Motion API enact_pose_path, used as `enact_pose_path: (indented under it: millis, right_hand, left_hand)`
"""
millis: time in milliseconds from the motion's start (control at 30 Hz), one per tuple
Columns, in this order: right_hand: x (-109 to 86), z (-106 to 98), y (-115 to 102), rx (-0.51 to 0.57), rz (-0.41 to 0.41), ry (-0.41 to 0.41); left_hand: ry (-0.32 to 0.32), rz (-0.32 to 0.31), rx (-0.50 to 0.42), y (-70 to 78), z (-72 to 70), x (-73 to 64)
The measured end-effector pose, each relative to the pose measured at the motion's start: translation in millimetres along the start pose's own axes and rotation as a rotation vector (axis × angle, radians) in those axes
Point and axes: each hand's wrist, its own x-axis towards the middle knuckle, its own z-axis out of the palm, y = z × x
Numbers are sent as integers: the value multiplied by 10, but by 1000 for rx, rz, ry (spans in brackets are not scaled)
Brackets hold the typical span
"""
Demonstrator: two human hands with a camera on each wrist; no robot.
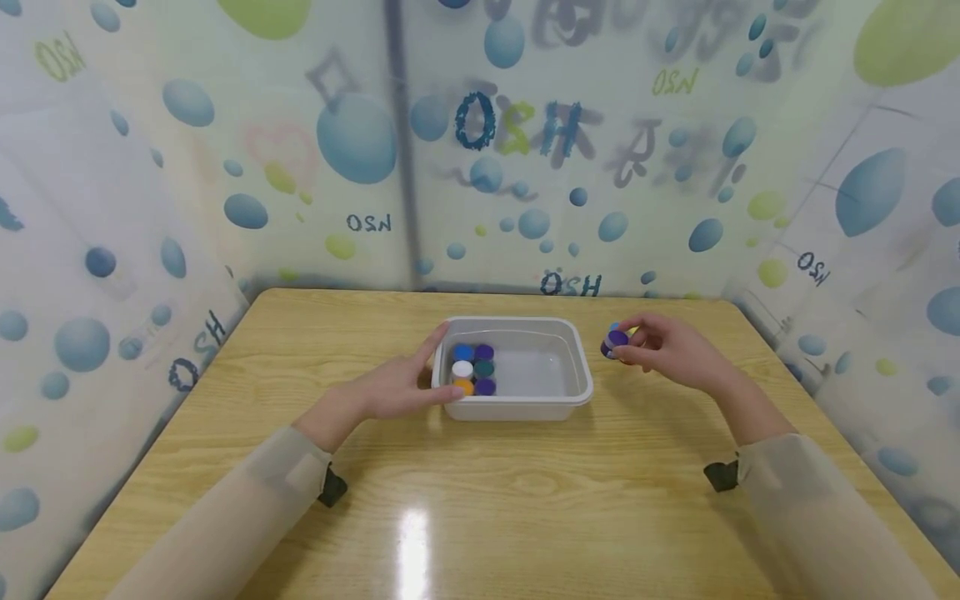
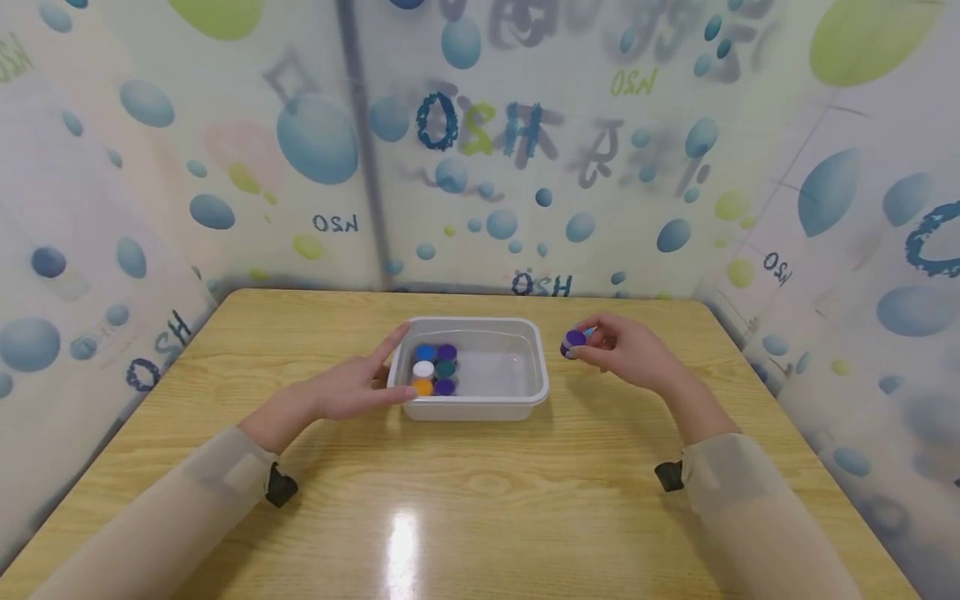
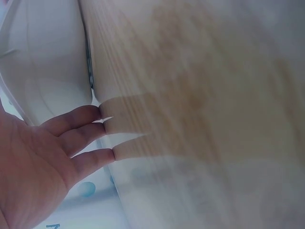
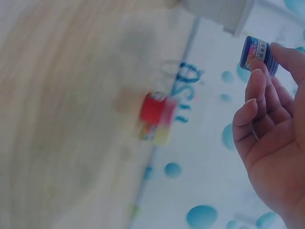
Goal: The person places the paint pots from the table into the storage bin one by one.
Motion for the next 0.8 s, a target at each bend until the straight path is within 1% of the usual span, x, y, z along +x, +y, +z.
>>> enact_pose_path:
  millis: [200,400,567,800]
  right_hand:
    - [52,43,-293,16,-51,3]
    - [198,200,-518,30,-101,-21]
    - [333,398,-631,18,-119,-48]
    - [524,649,-709,15,-161,-73]
  left_hand:
    - [0,-2,10,15,-4,-16]
    - [1,-2,14,7,-13,-18]
    - [0,-3,21,4,-22,-15]
    - [-3,6,20,-8,-8,7]
